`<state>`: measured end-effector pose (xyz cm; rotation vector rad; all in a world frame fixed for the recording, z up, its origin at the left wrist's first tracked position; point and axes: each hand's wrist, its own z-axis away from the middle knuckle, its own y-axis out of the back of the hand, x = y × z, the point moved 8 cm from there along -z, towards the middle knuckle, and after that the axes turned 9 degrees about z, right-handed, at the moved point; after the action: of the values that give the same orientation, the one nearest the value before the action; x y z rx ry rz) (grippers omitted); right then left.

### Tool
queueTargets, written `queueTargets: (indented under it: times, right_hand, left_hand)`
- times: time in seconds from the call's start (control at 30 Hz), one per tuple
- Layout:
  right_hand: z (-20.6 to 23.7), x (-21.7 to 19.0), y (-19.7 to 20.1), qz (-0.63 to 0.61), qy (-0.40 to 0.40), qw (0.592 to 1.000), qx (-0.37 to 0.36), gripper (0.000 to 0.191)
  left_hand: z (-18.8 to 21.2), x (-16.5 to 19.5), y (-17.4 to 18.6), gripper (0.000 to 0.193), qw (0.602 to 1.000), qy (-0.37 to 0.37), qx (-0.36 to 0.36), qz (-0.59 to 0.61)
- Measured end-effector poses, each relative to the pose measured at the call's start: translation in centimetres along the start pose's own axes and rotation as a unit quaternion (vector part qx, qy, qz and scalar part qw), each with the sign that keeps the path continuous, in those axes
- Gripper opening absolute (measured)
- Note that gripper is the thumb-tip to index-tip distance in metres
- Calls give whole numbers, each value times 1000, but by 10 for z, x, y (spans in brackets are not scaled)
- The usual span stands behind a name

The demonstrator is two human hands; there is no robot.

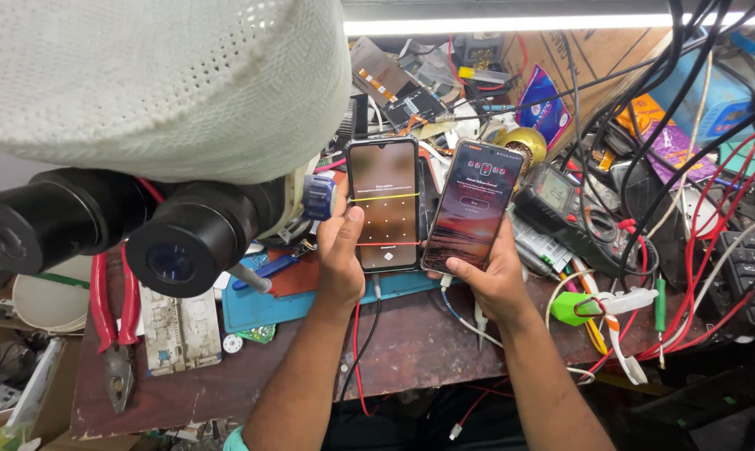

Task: The person handles a disassembled smartphone, connects a charging cable, and tests the device by powering it on and interacting with the touchscreen. They also handle a second smartphone and compare the two devices while the first phone boots up.

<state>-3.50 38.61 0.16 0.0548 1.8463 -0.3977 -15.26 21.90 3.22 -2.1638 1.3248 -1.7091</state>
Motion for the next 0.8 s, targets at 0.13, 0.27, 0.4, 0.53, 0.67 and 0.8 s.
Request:
queueTargets:
  times: [0.13,0.27,0.4,0.53,0.67,0.8]
  right_hand:
    - [0,1,-4,15,-10,1000,-2,84]
    - [-2,-9,-7,14,-1,1000,2,85]
    - [-3,-14,-10,-220,-4,975,-11,60]
    - [-3,-1,0,-114,-31,992,54,63]
    - [2,-1,2,-33,2,999,26,80]
    - [3,-6,-2,-24,24,999,-3,89]
  left_hand:
    - [0,-1,2,65,1000,0,6,-3]
    - [1,-1,1,69,1000,0,13,16]
    - [2,0,-2,72,1000,1,2,21]
    - [1,-3,-2,72,999,19,-2,32]
    - [3,-5,-1,72,999,23,-3,36]
    - [4,-4,0,72,1000,11,-5,27]
